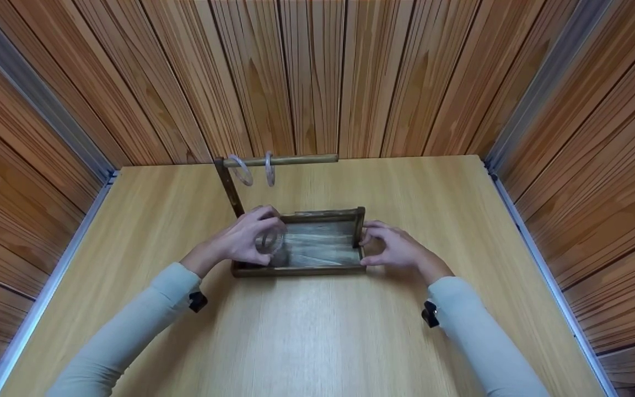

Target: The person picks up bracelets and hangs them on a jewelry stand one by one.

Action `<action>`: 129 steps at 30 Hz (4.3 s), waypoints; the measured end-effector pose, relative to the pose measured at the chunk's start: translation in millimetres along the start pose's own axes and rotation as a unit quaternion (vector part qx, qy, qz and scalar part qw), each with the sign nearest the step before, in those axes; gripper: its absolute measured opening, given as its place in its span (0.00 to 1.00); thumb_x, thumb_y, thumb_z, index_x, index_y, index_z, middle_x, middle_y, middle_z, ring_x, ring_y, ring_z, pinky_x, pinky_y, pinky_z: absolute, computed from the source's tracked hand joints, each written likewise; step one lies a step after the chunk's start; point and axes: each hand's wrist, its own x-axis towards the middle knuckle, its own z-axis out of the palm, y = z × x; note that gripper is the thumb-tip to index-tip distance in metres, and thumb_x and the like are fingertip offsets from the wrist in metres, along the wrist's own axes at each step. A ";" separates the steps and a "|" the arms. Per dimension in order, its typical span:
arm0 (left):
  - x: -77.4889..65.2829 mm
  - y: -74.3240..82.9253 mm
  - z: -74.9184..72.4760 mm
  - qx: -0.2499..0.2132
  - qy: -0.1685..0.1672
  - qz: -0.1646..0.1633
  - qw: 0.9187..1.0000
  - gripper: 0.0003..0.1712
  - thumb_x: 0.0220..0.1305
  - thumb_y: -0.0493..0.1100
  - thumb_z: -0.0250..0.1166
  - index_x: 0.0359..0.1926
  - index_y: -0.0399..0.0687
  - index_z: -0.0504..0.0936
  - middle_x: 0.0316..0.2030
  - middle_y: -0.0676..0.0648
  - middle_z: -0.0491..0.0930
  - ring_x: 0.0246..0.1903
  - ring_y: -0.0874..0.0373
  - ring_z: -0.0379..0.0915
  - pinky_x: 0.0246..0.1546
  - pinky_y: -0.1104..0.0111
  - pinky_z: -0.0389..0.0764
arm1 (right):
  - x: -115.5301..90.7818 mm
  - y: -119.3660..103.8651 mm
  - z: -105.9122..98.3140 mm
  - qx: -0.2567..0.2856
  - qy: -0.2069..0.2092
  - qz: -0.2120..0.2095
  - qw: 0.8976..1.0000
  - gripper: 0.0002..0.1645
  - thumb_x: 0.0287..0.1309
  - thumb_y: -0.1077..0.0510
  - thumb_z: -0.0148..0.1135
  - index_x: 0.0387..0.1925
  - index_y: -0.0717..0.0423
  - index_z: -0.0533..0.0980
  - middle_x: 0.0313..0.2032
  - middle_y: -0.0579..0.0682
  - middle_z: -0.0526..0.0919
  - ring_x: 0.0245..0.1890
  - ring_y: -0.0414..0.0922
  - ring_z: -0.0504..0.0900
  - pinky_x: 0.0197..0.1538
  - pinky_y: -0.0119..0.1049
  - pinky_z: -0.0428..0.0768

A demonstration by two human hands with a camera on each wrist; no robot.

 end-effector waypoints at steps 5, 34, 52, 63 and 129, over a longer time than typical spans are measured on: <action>-2.3 1.2 2.3 -0.020 0.028 -0.005 0.999 0.36 0.54 0.49 0.81 0.65 0.48 0.83 0.62 0.40 0.79 0.60 0.43 0.78 0.58 0.49 0.86 | 0.0 -1.3 -0.4 -0.004 0.001 -0.005 1.000 0.21 0.63 0.47 0.85 0.48 0.53 0.86 0.83 0.74 0.68 0.85 0.78 0.62 0.83 0.83 0.58; 6.6 15.7 19.6 -0.073 0.157 -0.001 0.985 0.35 0.53 0.46 0.84 0.59 0.40 0.80 0.58 0.39 0.79 0.55 0.45 0.82 0.60 0.57 0.90 | 0.7 -1.8 0.9 -0.004 0.004 -0.007 1.000 0.21 0.63 0.48 0.85 0.48 0.53 0.84 0.82 0.74 0.69 0.83 0.80 0.64 0.82 0.85 0.59; 28.9 27.3 19.8 -0.085 0.158 0.006 0.984 0.35 0.56 0.44 0.84 0.61 0.41 0.79 0.60 0.39 0.78 0.60 0.44 0.82 0.66 0.58 0.89 | 0.7 -2.9 0.7 -0.006 0.000 0.008 1.000 0.19 0.65 0.48 0.84 0.49 0.51 0.85 0.84 0.73 0.66 0.85 0.79 0.61 0.82 0.85 0.57; 41.2 32.3 17.1 -0.108 0.147 -0.007 0.983 0.36 0.56 0.43 0.85 0.63 0.41 0.78 0.62 0.40 0.78 0.63 0.45 0.80 0.71 0.56 0.86 | 0.5 -1.4 -0.2 -0.007 0.000 0.010 1.000 0.23 0.64 0.47 0.84 0.49 0.55 0.84 0.84 0.73 0.65 0.85 0.80 0.60 0.83 0.85 0.55; 115.9 66.3 -1.1 -0.067 0.086 0.008 0.994 0.34 0.56 0.48 0.84 0.59 0.45 0.78 0.59 0.43 0.80 0.57 0.48 0.81 0.58 0.66 0.83 | 4.4 -1.4 -0.5 0.009 -0.002 -0.009 1.000 0.19 0.65 0.49 0.84 0.48 0.52 0.85 0.83 0.70 0.69 0.84 0.79 0.63 0.82 0.85 0.57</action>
